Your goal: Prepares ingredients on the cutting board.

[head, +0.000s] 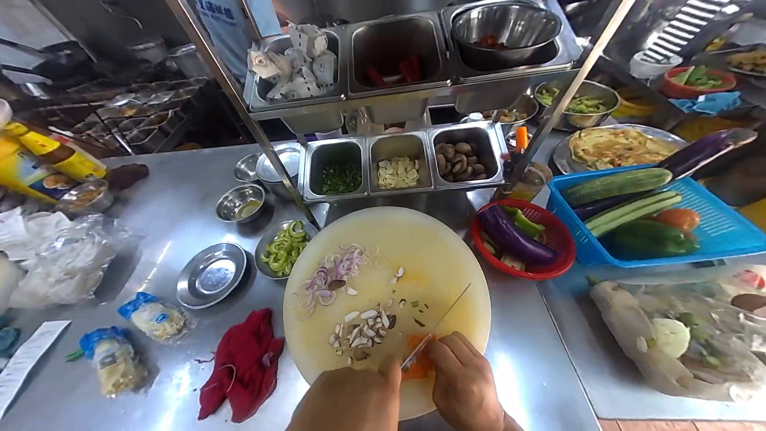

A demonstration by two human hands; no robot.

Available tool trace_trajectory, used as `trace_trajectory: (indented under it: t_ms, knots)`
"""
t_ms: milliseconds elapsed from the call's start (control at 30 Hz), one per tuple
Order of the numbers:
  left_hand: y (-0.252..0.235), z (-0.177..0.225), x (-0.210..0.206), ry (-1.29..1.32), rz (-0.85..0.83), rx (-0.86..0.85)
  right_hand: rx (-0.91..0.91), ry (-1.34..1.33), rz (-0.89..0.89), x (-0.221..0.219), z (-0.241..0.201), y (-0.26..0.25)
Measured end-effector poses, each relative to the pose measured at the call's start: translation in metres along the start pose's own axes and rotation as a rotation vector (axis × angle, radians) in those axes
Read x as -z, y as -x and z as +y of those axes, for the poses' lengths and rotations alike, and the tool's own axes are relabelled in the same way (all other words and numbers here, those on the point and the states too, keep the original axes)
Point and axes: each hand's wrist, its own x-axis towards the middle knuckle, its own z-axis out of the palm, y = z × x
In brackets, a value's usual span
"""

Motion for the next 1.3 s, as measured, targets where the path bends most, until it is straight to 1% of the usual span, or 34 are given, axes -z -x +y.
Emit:
trace_trajectory:
  t_ms: [67, 167, 267, 300, 400, 500, 567, 633, 667, 767, 867, 1000, 1100, 1167, 1233, 1267, 1300]
  knots:
    - [0.001, 0.003, -0.003, 0.034, -0.007, -0.008, 0.001, -0.001, 0.011, 0.000, 0.001, 0.000]
    - [-0.015, 0.005, -0.010, 0.042, -0.026, 0.020, 0.015, -0.008, 0.018, -0.002, 0.001, 0.000]
    - [-0.001, 0.005, 0.001, 0.037, -0.026, 0.004, 0.024, -0.014, 0.022, 0.000, 0.003, 0.001]
    - [-0.002, 0.006, -0.001, 0.053, -0.033, 0.002, 0.025, -0.014, 0.028, 0.000, 0.003, 0.001]
    - [-0.020, 0.008, -0.009, 0.086, -0.058, 0.040, 0.036, -0.014, 0.030, -0.002, 0.003, 0.001]
    - [-0.006, 0.007, 0.004, 0.077, -0.056, 0.017, 0.048, -0.015, 0.028, 0.000, 0.004, 0.001]
    - [-0.009, 0.011, -0.001, 0.121, -0.060, 0.026, 0.045, -0.014, 0.041, -0.001, 0.004, 0.002]
    - [-0.023, 0.013, -0.009, 0.128, -0.070, 0.058, 0.048, -0.005, 0.034, -0.001, 0.003, 0.002]
    - [-0.025, 0.012, -0.006, 0.121, -0.070, 0.059, 0.055, 0.003, 0.028, -0.001, 0.003, 0.001]
    - [-0.013, 0.013, 0.003, 0.148, -0.078, 0.050, 0.059, 0.016, 0.021, 0.002, 0.004, 0.002]
    - [-0.030, 0.017, -0.010, 0.216, -0.085, 0.094, 0.063, 0.021, 0.018, 0.001, 0.004, 0.001]
    - [-0.023, 0.017, 0.002, 0.227, -0.107, 0.085, 0.089, 0.024, -0.010, 0.005, 0.008, 0.001]
    - [-0.037, 0.020, -0.009, 0.297, -0.096, 0.101, 0.108, 0.031, -0.019, 0.006, 0.008, 0.001]
    - [-0.046, 0.008, -0.013, 0.364, -0.051, 0.078, 0.120, 0.036, -0.031, 0.007, 0.009, 0.000]
    - [-0.046, -0.020, -0.017, 0.498, 0.029, -0.003, 0.067, -0.020, -0.063, 0.012, 0.008, 0.000]
    - [-0.044, -0.038, -0.018, 0.584, 0.069, -0.053, -0.030, -0.098, -0.076, 0.017, 0.004, -0.003]
    - [-0.043, -0.056, -0.020, 0.699, 0.088, -0.112, -0.184, -0.218, -0.071, 0.024, -0.001, -0.008]
